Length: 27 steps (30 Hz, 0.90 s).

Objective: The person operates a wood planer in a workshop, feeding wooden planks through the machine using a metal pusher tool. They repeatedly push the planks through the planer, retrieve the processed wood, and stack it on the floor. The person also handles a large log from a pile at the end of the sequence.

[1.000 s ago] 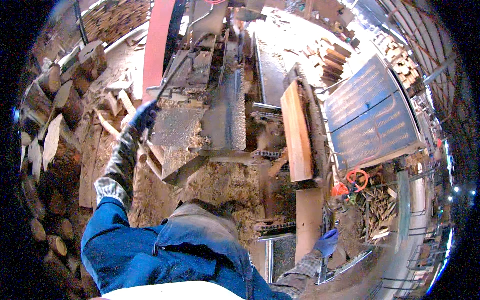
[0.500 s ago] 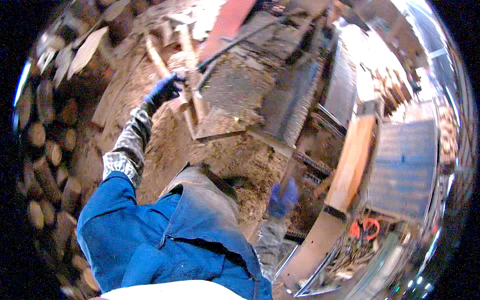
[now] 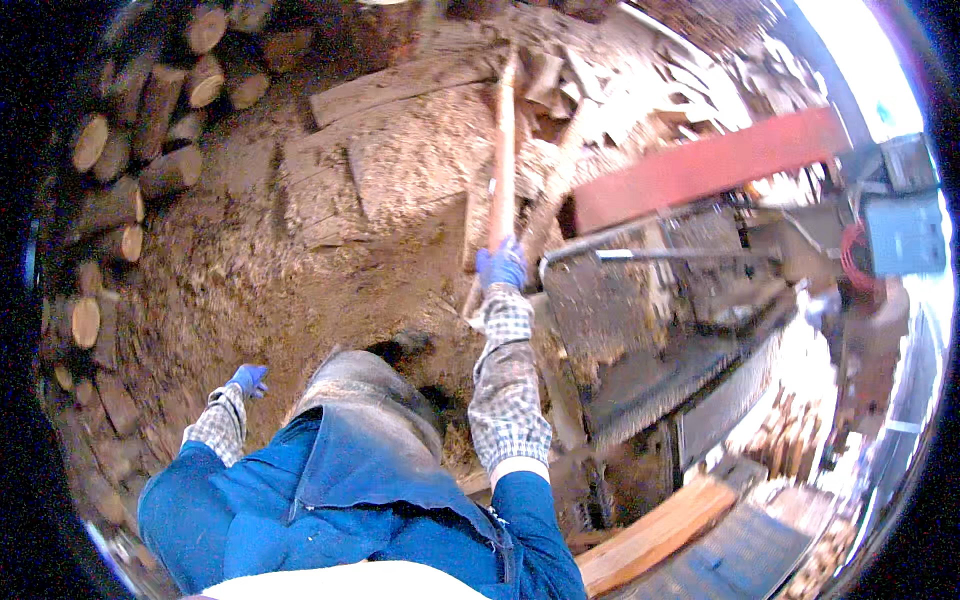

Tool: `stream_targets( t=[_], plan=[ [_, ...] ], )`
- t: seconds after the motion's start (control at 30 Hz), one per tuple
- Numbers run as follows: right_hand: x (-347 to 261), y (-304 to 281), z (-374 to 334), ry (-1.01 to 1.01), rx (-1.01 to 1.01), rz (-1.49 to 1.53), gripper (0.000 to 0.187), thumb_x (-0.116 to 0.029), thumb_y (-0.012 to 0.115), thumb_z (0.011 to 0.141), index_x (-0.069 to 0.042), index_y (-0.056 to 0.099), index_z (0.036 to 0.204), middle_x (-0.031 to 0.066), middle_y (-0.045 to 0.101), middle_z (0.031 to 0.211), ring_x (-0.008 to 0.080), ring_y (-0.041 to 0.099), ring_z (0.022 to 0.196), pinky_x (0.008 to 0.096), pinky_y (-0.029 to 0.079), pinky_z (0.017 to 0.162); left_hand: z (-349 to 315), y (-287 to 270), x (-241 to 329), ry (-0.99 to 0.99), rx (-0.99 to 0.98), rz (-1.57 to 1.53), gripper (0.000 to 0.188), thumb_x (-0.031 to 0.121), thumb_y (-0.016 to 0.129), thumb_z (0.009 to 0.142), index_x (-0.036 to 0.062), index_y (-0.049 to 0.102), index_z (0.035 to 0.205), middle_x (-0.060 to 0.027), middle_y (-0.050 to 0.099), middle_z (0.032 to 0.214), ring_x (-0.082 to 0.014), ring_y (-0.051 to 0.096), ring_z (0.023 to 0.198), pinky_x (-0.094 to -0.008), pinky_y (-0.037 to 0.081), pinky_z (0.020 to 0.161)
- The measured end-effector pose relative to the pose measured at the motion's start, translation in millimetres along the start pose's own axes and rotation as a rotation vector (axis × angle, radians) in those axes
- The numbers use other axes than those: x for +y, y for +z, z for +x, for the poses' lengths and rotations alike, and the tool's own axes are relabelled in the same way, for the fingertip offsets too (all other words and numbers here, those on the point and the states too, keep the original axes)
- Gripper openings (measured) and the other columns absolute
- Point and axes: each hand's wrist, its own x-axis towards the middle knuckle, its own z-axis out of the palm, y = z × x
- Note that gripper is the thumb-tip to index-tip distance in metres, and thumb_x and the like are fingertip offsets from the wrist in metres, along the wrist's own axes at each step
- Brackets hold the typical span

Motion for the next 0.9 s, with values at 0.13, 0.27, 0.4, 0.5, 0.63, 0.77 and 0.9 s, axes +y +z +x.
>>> stream_targets(
  t=[0.13, 0.27, 0.4, 0.5, 0.63, 0.77, 0.9],
  plan=[
    [-1, 28, 17, 0.045, -0.023, 0.121, 0.086, -0.047, 0.069, 0.082, -0.002, 0.038, 0.149, 0.0289, 0.061, 0.128, 0.0441, 0.061, 0.117, 0.0514, 0.050, 0.098, -17, 15, -55, 0.068, -0.097, -0.174, 0.051, 0.041, 0.055, 0.100, -0.0046, 0.060, 0.123, -0.0162, 0.072, 0.087, -0.0285, 0.070, 0.066, -0.0420, 0.057, 0.055],
    [7, 34, 6, 0.049, 0.104, 0.240, 0.079, -0.045, 0.072, 0.082, 0.001, 0.046, 0.141, 0.0305, 0.064, 0.121, 0.0449, 0.063, 0.112, 0.0509, 0.050, 0.095, 0, 38, -1, 0.278, -0.280, 0.041, 0.046, 0.044, 0.059, 0.099, 0.0030, 0.065, 0.118, -0.0110, 0.072, 0.080, -0.0217, 0.069, 0.061, -0.0372, 0.057, 0.055],
    [33, 25, -58, 0.075, 0.093, 0.523, 0.069, -0.040, 0.073, 0.086, 0.005, 0.051, 0.133, 0.0271, 0.066, 0.111, 0.0390, 0.065, 0.099, 0.0458, 0.053, 0.083, 10, 84, 146, 0.457, -0.480, -0.047, 0.042, 0.048, 0.060, 0.099, 0.0072, 0.065, 0.107, -0.0078, 0.070, 0.083, -0.0175, 0.066, 0.061, -0.0347, 0.054, 0.055],
    [50, 1, -164, 0.173, -0.159, 1.185, 0.046, -0.028, 0.071, 0.092, 0.002, 0.057, 0.123, 0.0104, 0.066, 0.087, 0.0151, 0.061, 0.062, 0.0314, 0.049, 0.052, 11, 141, 265, 0.553, -0.566, -0.146, 0.044, 0.053, 0.060, 0.097, 0.0099, 0.060, 0.103, -0.0091, 0.068, 0.084, -0.0197, 0.065, 0.061, -0.0329, 0.052, 0.053],
    [50, -24, -355, 0.484, -0.136, 1.524, 0.056, -0.030, 0.074, 0.092, 0.003, 0.055, 0.133, 0.0093, 0.067, 0.105, 0.0177, 0.065, 0.086, 0.0341, 0.055, 0.073, -14, 213, 391, 0.577, -0.554, -0.172, 0.056, 0.066, 0.058, 0.093, 0.0145, 0.058, 0.116, -0.0110, 0.067, 0.088, -0.0233, 0.064, 0.069, -0.0351, 0.051, 0.058],
    [64, 0, -567, 0.638, -0.231, 1.362, 0.086, -0.040, 0.078, 0.085, 0.004, 0.041, 0.149, 0.0136, 0.061, 0.128, 0.0204, 0.062, 0.111, 0.0352, 0.053, 0.093, -39, 281, 433, 0.431, -0.905, -0.305, 0.069, 0.075, 0.065, 0.082, 0.0165, 0.061, 0.118, -0.0073, 0.066, 0.092, -0.0201, 0.059, 0.066, -0.0369, 0.046, 0.055],
    [2, -9, -704, 0.914, 0.013, 1.470, 0.068, -0.028, 0.073, 0.089, 0.005, 0.048, 0.142, 0.0153, 0.061, 0.130, 0.0227, 0.062, 0.113, 0.0348, 0.050, 0.098, -59, 326, 390, 0.201, -1.033, -0.401, 0.081, 0.076, 0.068, 0.080, 0.0104, 0.059, 0.126, -0.0138, 0.065, 0.102, -0.0324, 0.063, 0.081, -0.0451, 0.054, 0.073]
  ],
)
